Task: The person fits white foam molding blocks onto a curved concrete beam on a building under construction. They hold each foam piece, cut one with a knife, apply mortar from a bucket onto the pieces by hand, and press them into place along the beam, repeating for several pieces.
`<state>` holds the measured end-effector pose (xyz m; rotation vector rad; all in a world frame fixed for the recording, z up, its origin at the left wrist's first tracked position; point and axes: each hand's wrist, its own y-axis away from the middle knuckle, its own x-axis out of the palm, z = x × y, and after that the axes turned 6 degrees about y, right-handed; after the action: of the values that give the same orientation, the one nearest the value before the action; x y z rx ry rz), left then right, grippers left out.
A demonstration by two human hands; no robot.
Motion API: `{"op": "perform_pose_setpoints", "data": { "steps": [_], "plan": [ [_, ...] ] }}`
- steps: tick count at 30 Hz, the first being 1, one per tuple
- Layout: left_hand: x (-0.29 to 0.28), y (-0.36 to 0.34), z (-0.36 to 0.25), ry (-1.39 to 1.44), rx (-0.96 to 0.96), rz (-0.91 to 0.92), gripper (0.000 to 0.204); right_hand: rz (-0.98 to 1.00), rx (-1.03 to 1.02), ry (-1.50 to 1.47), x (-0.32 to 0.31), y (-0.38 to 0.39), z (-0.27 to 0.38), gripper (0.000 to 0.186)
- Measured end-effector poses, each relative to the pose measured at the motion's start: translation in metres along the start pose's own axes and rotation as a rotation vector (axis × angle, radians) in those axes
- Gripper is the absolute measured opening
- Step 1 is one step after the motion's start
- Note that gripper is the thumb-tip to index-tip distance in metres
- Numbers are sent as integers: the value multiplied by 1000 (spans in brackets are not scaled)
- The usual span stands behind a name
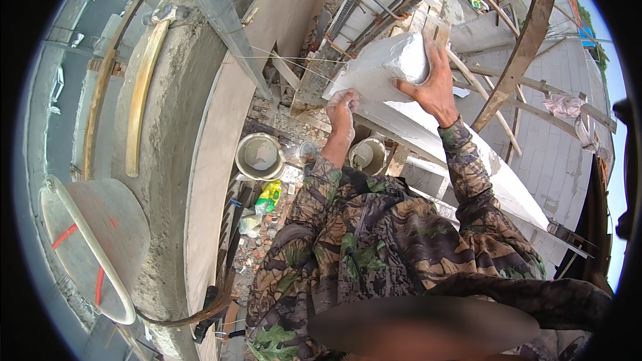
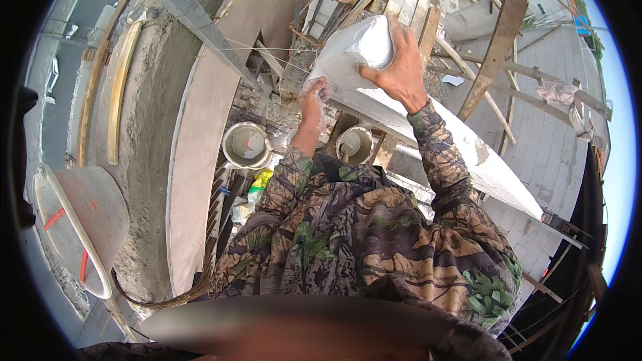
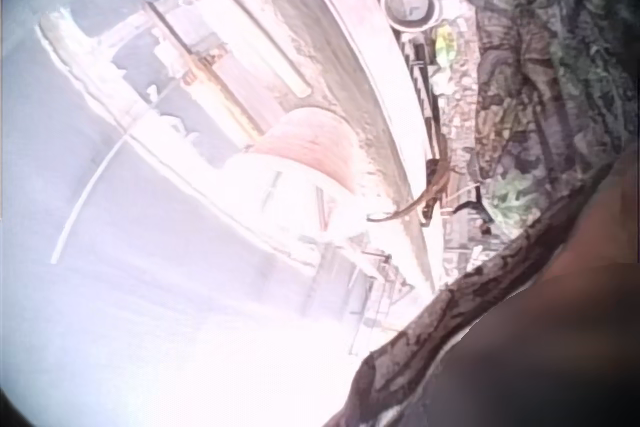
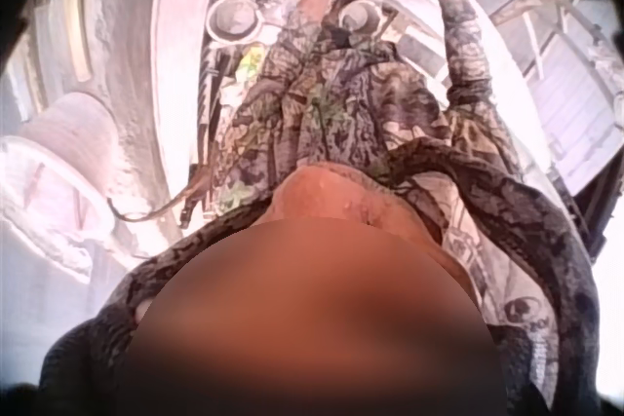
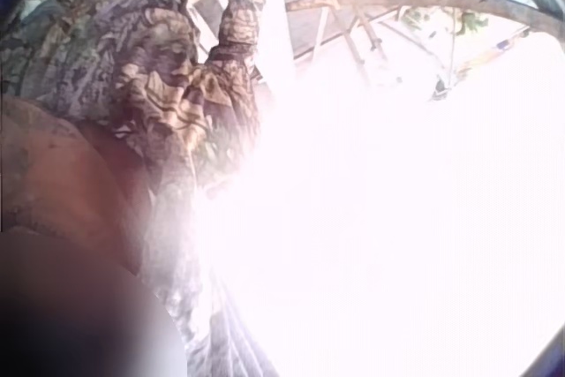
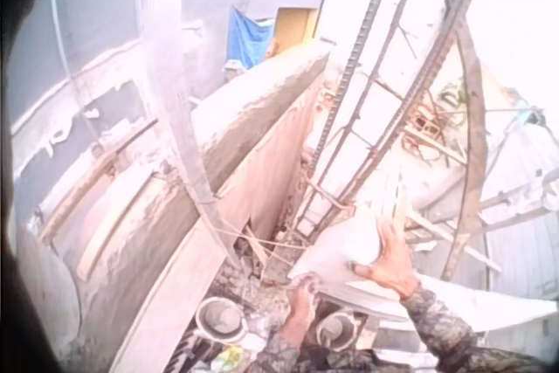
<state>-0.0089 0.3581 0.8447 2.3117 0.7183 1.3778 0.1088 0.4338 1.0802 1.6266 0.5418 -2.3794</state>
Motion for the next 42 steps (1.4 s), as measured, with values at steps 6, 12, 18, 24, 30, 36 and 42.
{"op": "perform_pose_setpoints", "data": {
  "steps": [6, 12, 18, 24, 30, 36, 42],
  "plan": [
    [3, -8, 1, -33, -34, -45, 14, -249, -69, -109, -49, 13, -16, 110],
    [12, -21, 5, -108, -88, -58, 27, -419, 77, -353, -92, 49, -49, 108],
    [39, 23, 10, -412, -238, 287, 66, -598, 389, -791, -99, 110, -94, 99],
    [110, 67, 21, -342, -388, 926, 108, -748, 664, -1104, -63, 187, -122, 97],
    [140, 48, 33, -884, -668, 1042, 103, -951, 930, -1246, -7, 253, -124, 97],
    [142, 36, 49, -1040, -944, 922, 100, -833, 1136, -1198, 21, 302, -94, 102],
    [161, 50, 56, -1375, -1002, 1030, 99, -825, 1080, -1212, 28, 332, -102, 111]
  ]
}}
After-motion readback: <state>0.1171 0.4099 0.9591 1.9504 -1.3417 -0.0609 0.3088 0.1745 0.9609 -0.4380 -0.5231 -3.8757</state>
